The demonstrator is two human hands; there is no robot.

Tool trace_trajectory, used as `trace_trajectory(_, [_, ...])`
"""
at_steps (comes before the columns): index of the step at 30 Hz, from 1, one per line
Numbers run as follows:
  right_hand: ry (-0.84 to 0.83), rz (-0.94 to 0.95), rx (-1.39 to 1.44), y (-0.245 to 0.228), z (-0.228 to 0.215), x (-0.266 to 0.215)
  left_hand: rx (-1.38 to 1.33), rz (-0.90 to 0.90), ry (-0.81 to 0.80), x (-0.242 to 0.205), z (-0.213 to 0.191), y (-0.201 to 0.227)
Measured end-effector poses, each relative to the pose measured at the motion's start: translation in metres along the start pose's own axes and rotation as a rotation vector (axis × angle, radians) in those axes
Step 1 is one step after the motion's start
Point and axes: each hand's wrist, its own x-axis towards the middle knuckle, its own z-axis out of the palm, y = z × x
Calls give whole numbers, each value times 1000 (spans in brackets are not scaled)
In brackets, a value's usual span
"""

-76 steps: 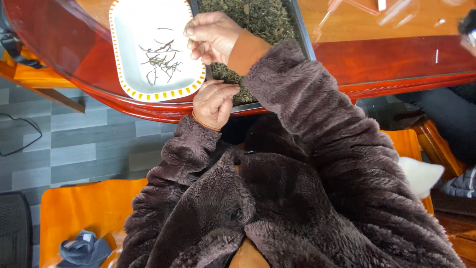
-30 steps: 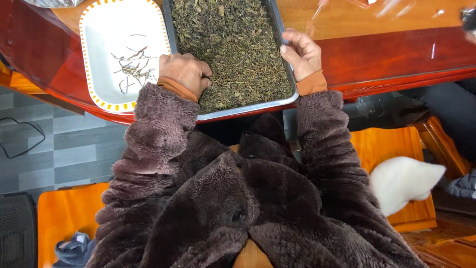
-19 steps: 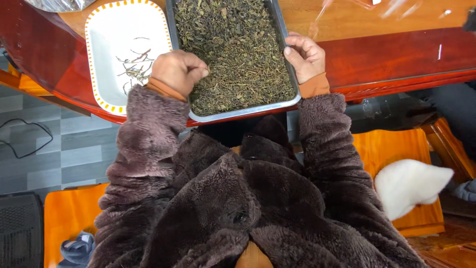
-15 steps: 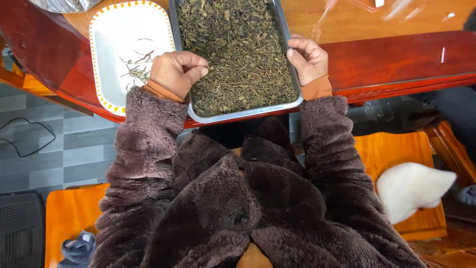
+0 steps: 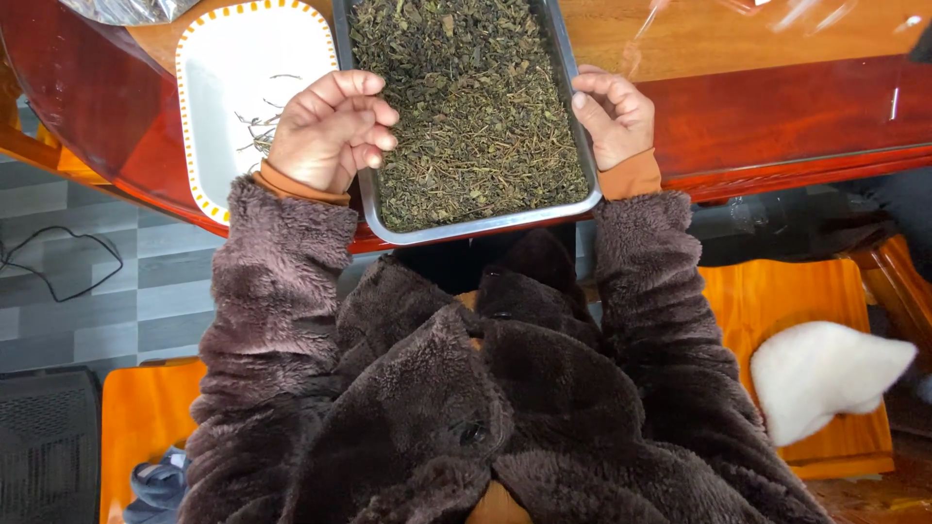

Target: Manually sorting dried tea leaves by picking out stems and placing them in a separate dish

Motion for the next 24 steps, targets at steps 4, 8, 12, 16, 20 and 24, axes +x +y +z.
trace_trajectory(4, [1, -2, 24, 1, 0, -1, 343, 117, -19, 0, 9, 0])
trace_trajectory(8, [-6, -39, 43, 8, -3, 1, 1348, -105, 143, 1, 48, 20])
trace_trajectory(12, [-12, -54, 43, 7, -2, 1, 1652, 82, 54, 20, 27, -12])
trace_trajectory(16, [-2, -42, 38, 7, -2, 0, 1902, -166, -19, 39, 12, -31])
trace_trajectory(20, [-10, -37, 64, 6, -2, 0, 1948, -251, -72, 63, -16, -57])
trace_trajectory(24, [-1, -32, 50, 4, -1, -1, 1842, -117, -7, 27, 31, -13])
